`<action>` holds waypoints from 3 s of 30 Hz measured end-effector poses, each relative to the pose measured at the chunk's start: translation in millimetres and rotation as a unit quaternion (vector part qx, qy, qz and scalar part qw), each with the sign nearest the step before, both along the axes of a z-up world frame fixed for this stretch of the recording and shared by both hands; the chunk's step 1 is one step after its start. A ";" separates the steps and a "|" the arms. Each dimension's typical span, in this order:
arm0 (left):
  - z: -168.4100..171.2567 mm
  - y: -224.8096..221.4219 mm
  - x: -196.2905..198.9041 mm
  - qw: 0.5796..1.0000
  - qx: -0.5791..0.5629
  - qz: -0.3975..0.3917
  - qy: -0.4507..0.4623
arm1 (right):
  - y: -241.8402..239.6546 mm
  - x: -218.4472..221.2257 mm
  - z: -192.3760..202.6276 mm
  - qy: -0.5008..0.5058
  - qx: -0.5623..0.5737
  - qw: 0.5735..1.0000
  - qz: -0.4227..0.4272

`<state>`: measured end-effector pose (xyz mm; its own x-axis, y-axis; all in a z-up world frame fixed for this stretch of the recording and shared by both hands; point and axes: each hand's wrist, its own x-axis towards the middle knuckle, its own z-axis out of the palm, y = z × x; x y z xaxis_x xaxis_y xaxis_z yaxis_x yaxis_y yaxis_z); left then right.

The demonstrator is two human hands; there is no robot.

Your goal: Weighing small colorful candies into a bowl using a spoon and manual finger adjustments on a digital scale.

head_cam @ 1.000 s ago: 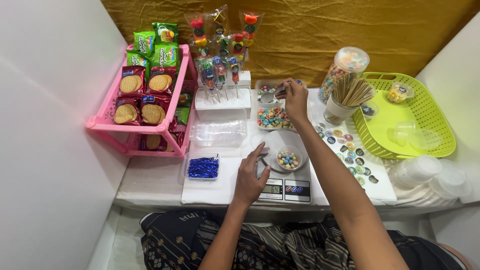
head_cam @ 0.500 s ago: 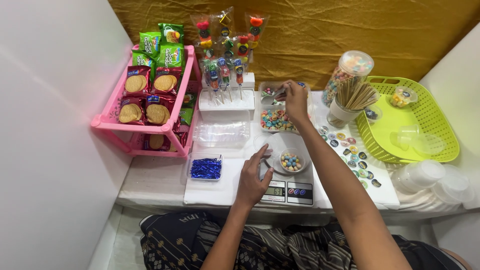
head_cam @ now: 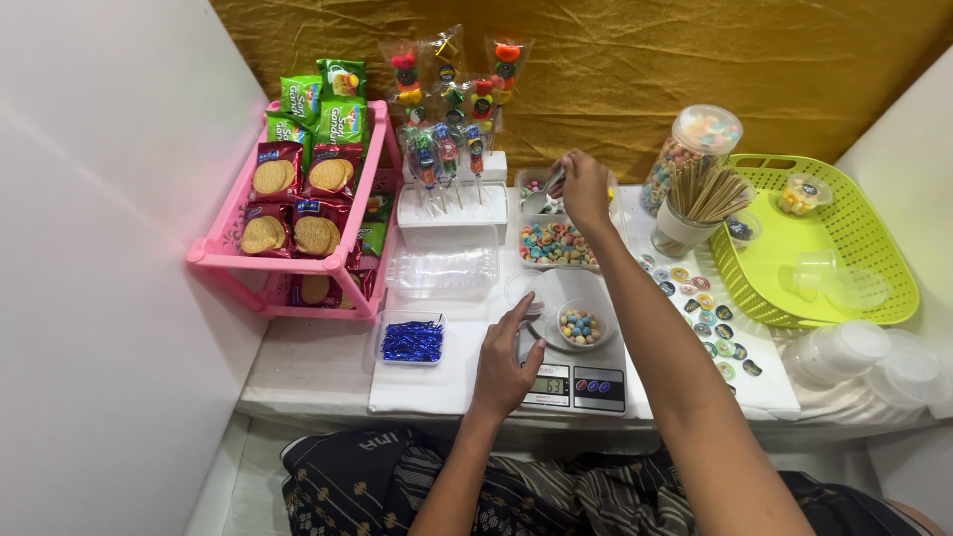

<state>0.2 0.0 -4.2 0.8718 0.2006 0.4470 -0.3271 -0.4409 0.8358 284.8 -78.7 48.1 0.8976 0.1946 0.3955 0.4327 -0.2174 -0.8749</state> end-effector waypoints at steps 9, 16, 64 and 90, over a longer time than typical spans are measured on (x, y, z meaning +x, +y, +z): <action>4.7 -0.9 -2.2 1.000 -0.006 -0.004 0.017 | 40.5 -9.9 18.8 -0.145 -0.226 0.963 0.002; 5.1 -0.3 -3.7 1.000 -0.002 -0.007 0.014 | 23.0 0.5 2.7 -0.149 -0.201 0.968 -0.015; 5.1 0.7 -2.7 1.000 0.006 -0.014 -0.004 | 2.1 -6.7 -22.6 0.080 0.079 0.988 -0.110; 2.9 1.2 0.0 1.000 0.007 -0.010 -0.008 | -31.7 53.2 -83.6 0.211 0.311 0.926 -0.038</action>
